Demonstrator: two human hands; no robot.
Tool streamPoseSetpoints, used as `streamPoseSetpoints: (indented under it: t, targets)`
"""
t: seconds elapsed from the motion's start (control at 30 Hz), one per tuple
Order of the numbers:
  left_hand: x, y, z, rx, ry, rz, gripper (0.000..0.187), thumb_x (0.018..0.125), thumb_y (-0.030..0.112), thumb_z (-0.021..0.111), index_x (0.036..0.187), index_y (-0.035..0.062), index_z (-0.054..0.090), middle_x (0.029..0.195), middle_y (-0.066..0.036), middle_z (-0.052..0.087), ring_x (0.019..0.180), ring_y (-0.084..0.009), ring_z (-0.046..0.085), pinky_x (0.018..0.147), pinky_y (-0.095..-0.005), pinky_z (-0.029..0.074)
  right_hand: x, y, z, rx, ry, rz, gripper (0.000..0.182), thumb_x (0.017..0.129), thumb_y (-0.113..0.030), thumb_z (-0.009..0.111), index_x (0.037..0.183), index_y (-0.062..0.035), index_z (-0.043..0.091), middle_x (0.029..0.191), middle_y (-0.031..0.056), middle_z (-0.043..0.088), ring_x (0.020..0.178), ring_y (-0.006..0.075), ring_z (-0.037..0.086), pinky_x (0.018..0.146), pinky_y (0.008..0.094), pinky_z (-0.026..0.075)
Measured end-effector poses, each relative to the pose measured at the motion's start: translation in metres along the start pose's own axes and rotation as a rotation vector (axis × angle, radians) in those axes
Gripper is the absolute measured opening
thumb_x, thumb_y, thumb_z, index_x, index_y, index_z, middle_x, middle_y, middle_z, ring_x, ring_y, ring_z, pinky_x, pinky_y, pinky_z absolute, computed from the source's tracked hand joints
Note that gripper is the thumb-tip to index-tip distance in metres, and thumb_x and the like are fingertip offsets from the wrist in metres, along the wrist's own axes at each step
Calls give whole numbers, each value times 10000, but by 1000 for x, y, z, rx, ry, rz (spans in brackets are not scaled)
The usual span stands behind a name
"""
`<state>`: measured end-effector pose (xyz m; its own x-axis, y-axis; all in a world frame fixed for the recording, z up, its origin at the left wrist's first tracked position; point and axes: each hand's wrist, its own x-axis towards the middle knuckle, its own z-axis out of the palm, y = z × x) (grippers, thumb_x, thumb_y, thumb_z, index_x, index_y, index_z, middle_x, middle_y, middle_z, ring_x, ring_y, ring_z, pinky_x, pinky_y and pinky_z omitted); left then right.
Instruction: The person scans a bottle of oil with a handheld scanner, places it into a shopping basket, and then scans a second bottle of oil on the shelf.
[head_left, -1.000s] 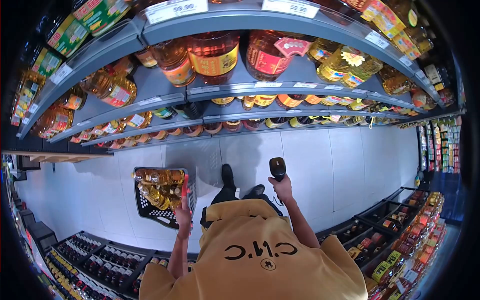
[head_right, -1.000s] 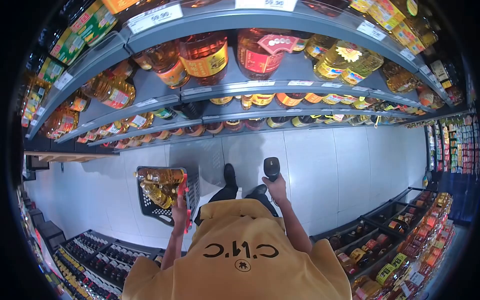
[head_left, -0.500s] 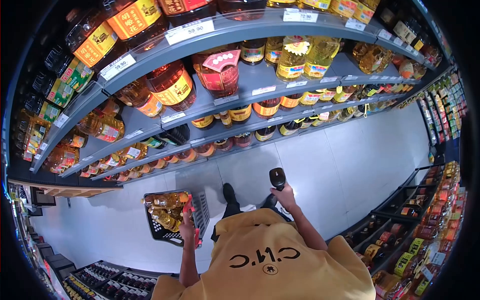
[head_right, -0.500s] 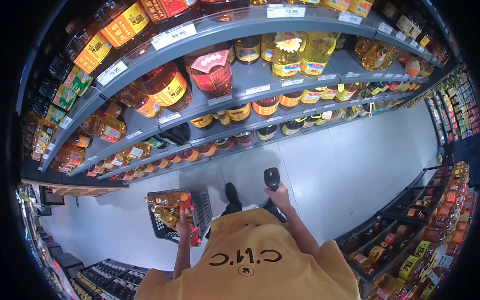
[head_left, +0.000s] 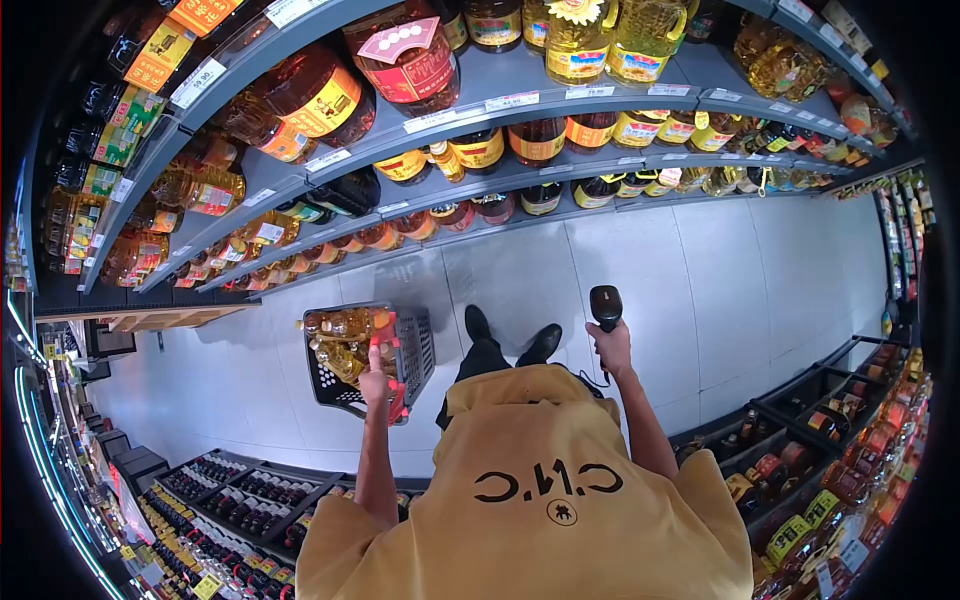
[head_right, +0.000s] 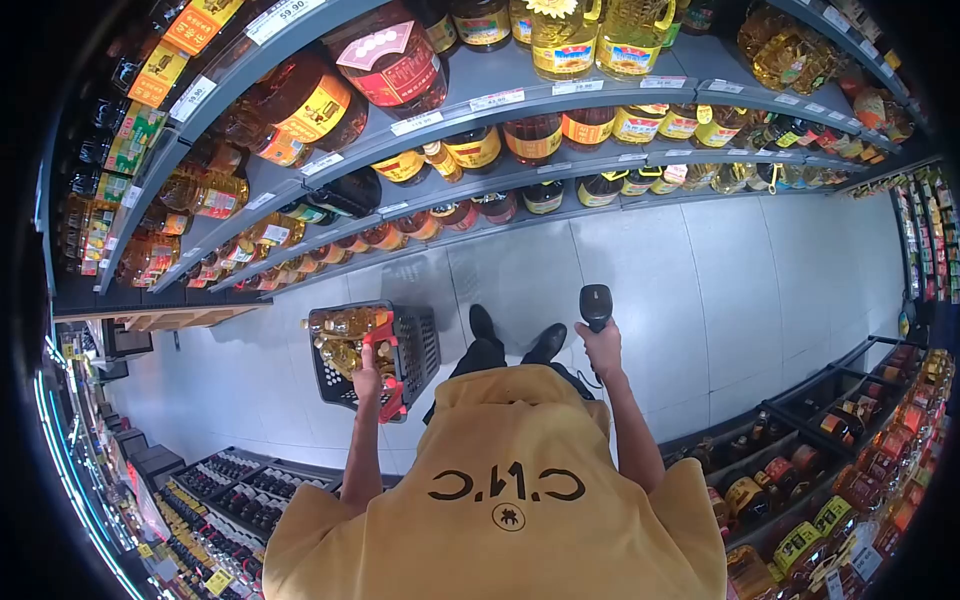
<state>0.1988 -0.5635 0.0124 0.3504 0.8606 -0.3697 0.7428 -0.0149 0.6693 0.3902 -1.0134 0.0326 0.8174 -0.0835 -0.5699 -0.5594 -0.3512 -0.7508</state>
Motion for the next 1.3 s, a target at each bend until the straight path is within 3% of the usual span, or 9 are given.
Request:
streamPoseSetpoints:
  t: [0.07, 0.17, 0.3, 0.33, 0.57, 0.7, 0.8, 1.03, 1.3]
  targets:
    - [-12, 7, 4, 58, 27, 1, 792, 902, 675, 563, 926, -102, 714, 816, -163, 710, 775, -258, 657, 742, -384, 496, 0, 6, -1, 18, -1, 7, 319, 808, -227, 767, 974, -10, 601, 650, 22, 582, 516, 120, 547, 498, 305, 466]
    - [15, -42, 17, -15, -50, -68, 810, 887, 703, 553, 951, -86, 724, 833, -167, 715, 780, -266, 661, 747, -390, 497, -2, -1, 7, 39, 14, -16, 287, 808, -199, 764, 922, 2, 593, 623, 24, 567, 498, 117, 535, 475, 294, 459]
    - [-18, 0, 14, -9, -133, -142, 773, 885, 726, 518, 760, -20, 678, 636, -83, 624, 585, -260, 573, 612, -423, 449, -5, -6, 20, 27, -24, -28, 283, 811, -195, 767, 919, -6, 586, 633, 22, 571, 503, 119, 543, 469, 294, 458]
    - [-18, 1, 17, 1, -123, -161, 776, 905, 708, 493, 657, -18, 604, 551, -63, 529, 521, -245, 515, 561, -421, 409, -5, -9, 24, 19, -28, -30, 285, 812, -196, 765, 922, -5, 583, 635, 22, 572, 502, 119, 544, 468, 294, 459]
    - [-21, 6, 17, 107, -177, -80, 786, 957, 656, 446, 624, -39, 597, 548, -89, 548, 565, -246, 543, 605, -431, 431, 1, -30, 51, -20, -50, -36, 299, 812, -196, 762, 955, 2, 590, 664, 35, 590, 521, 125, 558, 482, 300, 477]
    - [-14, 2, 15, -69, -248, -149, 724, 957, 623, 506, 537, 33, 521, 494, -24, 493, 450, -159, 496, 468, -339, 379, 4, -41, 69, -40, -57, -39, 310, 809, -198, 763, 973, 1, 591, 676, 38, 601, 526, 127, 560, 491, 302, 481]
    - [-16, 11, 8, -140, -324, -183, 703, 953, 633, 508, 513, 85, 479, 478, -7, 473, 385, -130, 451, 400, -302, 339, 3, -43, 77, -41, -64, -44, 316, 806, -200, 762, 979, 0, 589, 670, 37, 596, 524, 127, 559, 492, 301, 479]
    - [-11, 28, -7, -183, -555, -411, 678, 909, 676, 527, 544, 108, 475, 458, -5, 437, 341, -145, 421, 339, -292, 329, 4, -56, 92, -86, -66, -29, 318, 791, -212, 758, 944, 1, 579, 627, 35, 575, 503, 128, 548, 488, 299, 468]
    - [5, 24, -11, -311, -803, -409, 700, 920, 704, 460, 533, 121, 454, 439, -17, 410, 332, -155, 401, 338, -284, 334, 5, -62, 104, -110, -60, -92, 301, 789, -194, 756, 923, 5, 574, 615, 36, 577, 482, 134, 541, 459, 304, 450]
